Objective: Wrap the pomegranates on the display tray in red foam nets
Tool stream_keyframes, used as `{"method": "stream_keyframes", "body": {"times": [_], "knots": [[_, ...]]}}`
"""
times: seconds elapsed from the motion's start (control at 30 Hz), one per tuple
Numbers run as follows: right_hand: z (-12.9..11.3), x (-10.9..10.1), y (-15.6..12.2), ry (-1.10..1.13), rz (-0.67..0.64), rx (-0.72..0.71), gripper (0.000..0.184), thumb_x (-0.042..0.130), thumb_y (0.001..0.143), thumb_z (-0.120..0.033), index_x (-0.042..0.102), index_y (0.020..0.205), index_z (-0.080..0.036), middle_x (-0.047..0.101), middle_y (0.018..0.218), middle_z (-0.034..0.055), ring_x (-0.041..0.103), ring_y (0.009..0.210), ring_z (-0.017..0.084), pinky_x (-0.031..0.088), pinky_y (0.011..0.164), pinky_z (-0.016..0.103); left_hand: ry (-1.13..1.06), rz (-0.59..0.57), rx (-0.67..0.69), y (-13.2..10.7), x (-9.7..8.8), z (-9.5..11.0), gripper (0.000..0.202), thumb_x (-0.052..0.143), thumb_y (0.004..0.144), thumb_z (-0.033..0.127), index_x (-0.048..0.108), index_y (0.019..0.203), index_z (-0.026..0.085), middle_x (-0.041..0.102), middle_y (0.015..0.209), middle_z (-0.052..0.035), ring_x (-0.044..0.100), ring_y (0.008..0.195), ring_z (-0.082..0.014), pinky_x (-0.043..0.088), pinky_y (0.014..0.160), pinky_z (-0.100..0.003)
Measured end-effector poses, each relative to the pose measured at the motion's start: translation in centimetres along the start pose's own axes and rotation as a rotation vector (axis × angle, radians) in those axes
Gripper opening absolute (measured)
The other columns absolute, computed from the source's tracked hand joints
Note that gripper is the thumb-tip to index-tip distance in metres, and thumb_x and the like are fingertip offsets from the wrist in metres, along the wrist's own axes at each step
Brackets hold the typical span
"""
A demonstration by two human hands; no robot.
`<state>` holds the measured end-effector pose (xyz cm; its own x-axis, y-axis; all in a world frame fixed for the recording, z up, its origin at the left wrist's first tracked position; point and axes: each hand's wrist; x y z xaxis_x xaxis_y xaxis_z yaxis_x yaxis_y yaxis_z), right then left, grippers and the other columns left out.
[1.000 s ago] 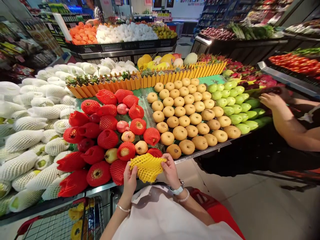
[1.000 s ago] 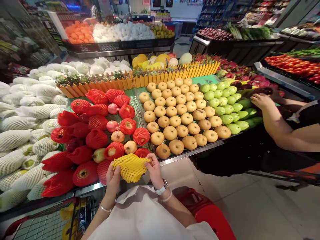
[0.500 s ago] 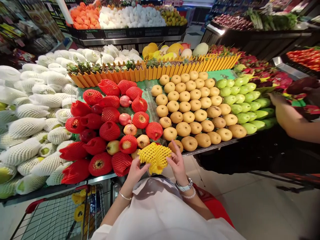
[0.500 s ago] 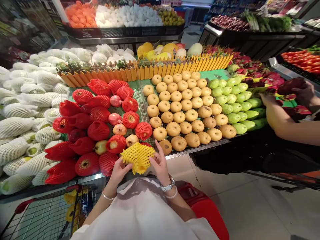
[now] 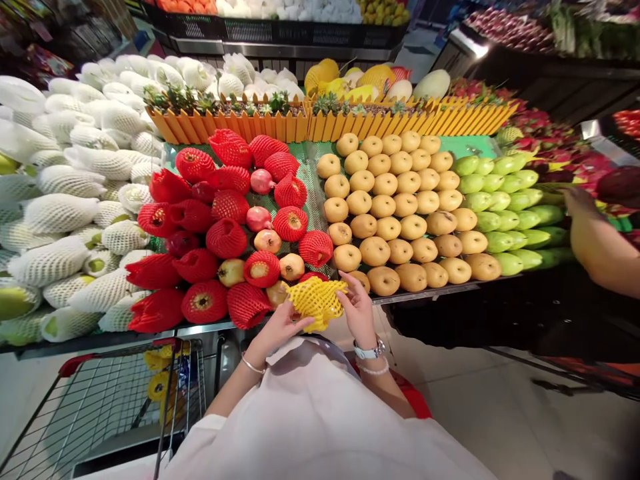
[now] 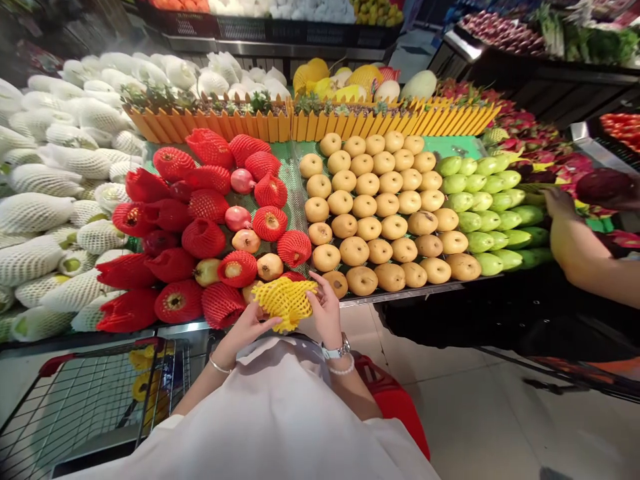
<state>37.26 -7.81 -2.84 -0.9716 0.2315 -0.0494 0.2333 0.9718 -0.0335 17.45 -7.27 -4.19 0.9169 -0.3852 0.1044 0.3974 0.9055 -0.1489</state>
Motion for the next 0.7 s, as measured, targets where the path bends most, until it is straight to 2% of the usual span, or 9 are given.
{"method": "stream_keyframes", "body": {"times": [0.07,0.17,0.23,0.3,0.33,0.4,0.5,0.6,0.7], "knots": [[0.0,-0.4,0.4,-0.118,0.038,-0.058,0.037,0.057,0.087,-0.033,0.063,0.121,-0.020,0.065,0.118,0.0079,0.062,0.095,0.018,0.049,0.093,0.035,0.087,0.059,0.025,0.0,0.0,0.0,0.027,0.072,0.079,0.034,0.065,0.100,0.019,0.071,0.097,-0.0069,0.067,0.088,-0.0229,0.055,0.077,-0.033],[0.0,-1.1,1.0,-0.215,0.092,-0.101,0.033,0.057,0.086,-0.033,0.067,0.114,-0.020,0.067,0.111,0.0072,0.062,0.094,0.019,0.048,0.094,0.037,0.054,0.205,0.061,0.5,-0.2,-0.4,0.028,0.069,0.080,0.037,0.067,0.098,0.017,0.071,0.094,-0.0063,0.066,0.088,-0.0222,0.054,0.077,-0.031],[-0.1,-1.1,1.2,-0.091,0.051,-0.014,0.040,0.063,0.082,-0.036,0.063,0.118,-0.019,0.068,0.099,0.0060,0.062,0.083,0.017,0.053,0.082,0.034,-0.063,0.312,0.082,0.9,-0.3,-0.5,0.033,0.069,0.078,0.043,0.067,0.098,0.016,0.071,0.097,-0.0067,0.066,0.092,-0.0226,0.053,0.081,-0.031],[-0.2,-0.6,0.9,0.141,-0.033,0.100,0.055,0.064,0.081,-0.043,0.054,0.131,-0.021,0.067,0.093,0.0045,0.063,0.078,0.016,0.055,0.075,0.031,-0.214,0.386,0.072,1.4,-0.2,-0.5,0.038,0.068,0.078,0.048,0.065,0.099,0.017,0.071,0.099,-0.0070,0.067,0.093,-0.0230,0.053,0.083,-0.033],[-0.2,-0.2,0.6,0.255,-0.076,0.121,0.063,0.063,0.082,-0.047,0.046,0.138,-0.022,0.067,0.096,0.0050,0.064,0.082,0.017,0.056,0.077,0.031,-0.286,0.421,0.059,1.5,-0.1,-0.4,0.041,0.068,0.078,0.051,0.063,0.102,0.018,0.071,0.102,-0.0072,0.067,0.095,-0.0231,0.054,0.085,-0.034],[0.0,0.9,-0.2,0.395,-0.167,0.069,0.079,0.064,0.082,-0.053,0.031,0.147,-0.025,0.065,0.114,0.0081,0.064,0.104,0.020,0.054,0.093,0.036,-0.403,0.467,0.030,1.6,0.1,-0.2,0.050,0.068,0.076,0.056,0.060,0.110,0.020,0.070,0.109,-0.0083,0.067,0.099,-0.0238,0.054,0.087,-0.037],[0.3,2.4,-1.3,0.300,-0.282,-0.016,0.093,0.075,0.075,-0.045,0.024,0.150,-0.027,0.048,0.142,0.0097,0.049,0.131,0.022,0.042,0.111,0.039,-0.487,0.420,0.034,1.1,0.3,0.1,0.075,0.080,0.061,0.058,0.053,0.121,0.022,0.066,0.119,-0.0114,0.065,0.106,-0.0273,0.053,0.090,-0.040],[0.3,3.3,-1.7,0.145,-0.186,0.010,0.074,0.072,0.080,-0.038,0.038,0.144,-0.024,0.044,0.147,0.0099,0.053,0.126,0.022,0.047,0.106,0.038,-0.396,0.374,0.052,0.3,0.6,0.2,0.087,0.091,0.046,0.043,0.053,0.122,0.022,0.063,0.123,-0.0124,0.063,0.110,-0.0305,0.052,0.092,-0.042],[0.0,3.7,-1.5,0.118,-0.018,-0.037,0.061,0.068,0.082,-0.039,0.046,0.136,-0.019,0.052,0.138,0.0120,0.059,0.116,0.022,0.051,0.099,0.036,-0.182,0.437,0.073,-0.2,0.9,0.2,0.069,0.088,0.054,0.035,0.059,0.114,0.020,0.062,0.123,-0.0113,0.058,0.116,-0.0303,0.048,0.099,-0.041]]}}
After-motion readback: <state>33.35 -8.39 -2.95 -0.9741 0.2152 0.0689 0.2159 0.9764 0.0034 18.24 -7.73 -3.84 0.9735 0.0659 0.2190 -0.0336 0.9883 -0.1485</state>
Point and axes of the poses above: each hand's wrist, its own y-axis towards the middle knuckle, its own x-axis out of the palm, z = x × y
